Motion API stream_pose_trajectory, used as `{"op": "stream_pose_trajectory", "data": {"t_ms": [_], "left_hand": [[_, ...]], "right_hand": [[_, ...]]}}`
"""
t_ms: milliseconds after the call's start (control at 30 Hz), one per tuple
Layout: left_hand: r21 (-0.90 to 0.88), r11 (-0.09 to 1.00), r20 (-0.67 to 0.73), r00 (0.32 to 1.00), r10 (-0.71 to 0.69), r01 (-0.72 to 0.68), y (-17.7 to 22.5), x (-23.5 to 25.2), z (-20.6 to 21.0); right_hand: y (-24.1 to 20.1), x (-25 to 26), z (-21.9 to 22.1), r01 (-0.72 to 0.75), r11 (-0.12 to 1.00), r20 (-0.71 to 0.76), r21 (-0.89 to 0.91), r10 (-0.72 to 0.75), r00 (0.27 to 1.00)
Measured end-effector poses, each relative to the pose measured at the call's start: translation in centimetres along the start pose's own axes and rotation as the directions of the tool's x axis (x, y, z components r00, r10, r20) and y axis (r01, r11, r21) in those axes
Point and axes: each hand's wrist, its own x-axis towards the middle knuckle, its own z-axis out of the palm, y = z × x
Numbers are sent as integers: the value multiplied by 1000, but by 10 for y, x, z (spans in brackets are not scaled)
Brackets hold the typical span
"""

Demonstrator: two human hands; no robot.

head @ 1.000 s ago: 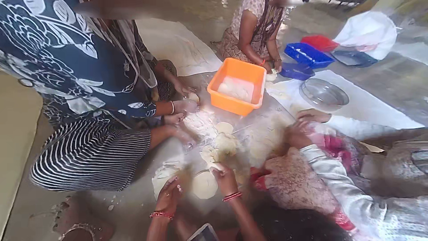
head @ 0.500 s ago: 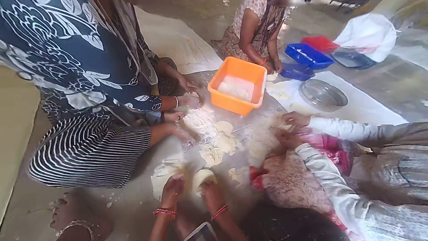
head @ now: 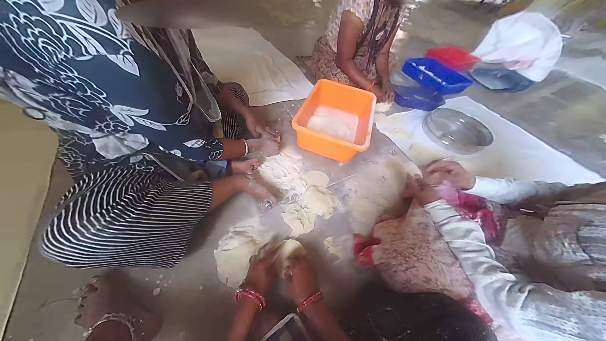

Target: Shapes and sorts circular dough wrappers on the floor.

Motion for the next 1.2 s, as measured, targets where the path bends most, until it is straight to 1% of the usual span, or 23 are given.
{"op": "stream_pose_trajectory", "data": {"t_ms": [33,100,167,233,300,367,500,567,633,667,700,733,767,800,833,867,933,967,1033,1067,1133,1167,1200], "left_hand": [[42,998,33,999,-39,38,3,1,-1],[155,983,109,987,-118,100,11,2,-4],[237,961,123,976,-178,145,18,2,-4],[282,942,122,967,-225,184,22,1,-3],[309,928,124,958,-257,209,23,0,-1],[318,924,122,957,-264,214,20,0,1],[307,924,92,960,-266,227,15,-3,3],[272,932,72,961,-266,238,16,-5,1],[165,960,-5,973,-230,227,16,-7,-4],[41,982,-111,977,-181,186,13,-10,-6],[-103,990,-278,953,-123,98,7,-13,-6],[-245,970,-444,890,-107,-6,0,-15,-6],[-360,928,-584,799,-144,-95,-7,-16,-5],[-477,863,-673,701,-237,-165,-13,-16,-5],[-595,772,-701,614,-363,-224,-17,-17,-6],[-701,657,-677,550,-490,-277,-20,-18,-8],[-832,454,-555,469,-687,-319,-27,-23,-12],[-869,389,-491,437,-754,-306,-30,-26,-13],[-898,321,-423,389,-819,-300,-37,-29,-10],[-901,306,-413,386,-825,-309,-39,-31,-7],[-903,310,-414,413,-811,-297,-41,-31,-7],[-904,334,-423,431,-797,-268,-41,-31,-7],[-899,379,-438,468,-768,-220,-40,-30,-9]], "right_hand": [[2,3,0,4,1000,-60,-22,-6,998],[9,11,4,43,998,-116,-54,-49,992],[19,20,11,95,991,-76,-98,-103,992],[29,25,19,113,985,-28,-132,-118,993],[34,25,19,98,982,4,-160,-98,995],[37,21,20,73,982,5,-172,-73,997],[41,19,23,35,979,-45,-200,-45,998],[38,17,22,2,975,-68,-224,-17,998],[30,15,22,-19,974,-129,-227,-11,992],[24,15,22,-2,979,-168,-206,-34,985],[15,14,21,33,984,-192,-173,-67,979],[4,14,18,87,986,-199,-139,-114,973],[-7,16,17,150,982,-191,-110,-169,967],[-19,21,17,217,972,-161,-86,-229,960],[-31,26,19,287,956,-137,-66,-294,946],[-41,34,23,352,935,-122,-54,-356,927],[-62,51,28,423,904,-91,-66,-428,899],[-71,58,31,433,898,-89,-77,-439,894],[-81,73,38,438,893,-112,-105,-448,887],[-81,78,41,442,889,-120,-118,-454,883],[-79,86,44,467,868,-147,-167,-490,859],[-77,86,44,488,852,-182,-191,-519,835],[-73,86,44,509,836,-242,-204,-547,801]]}}
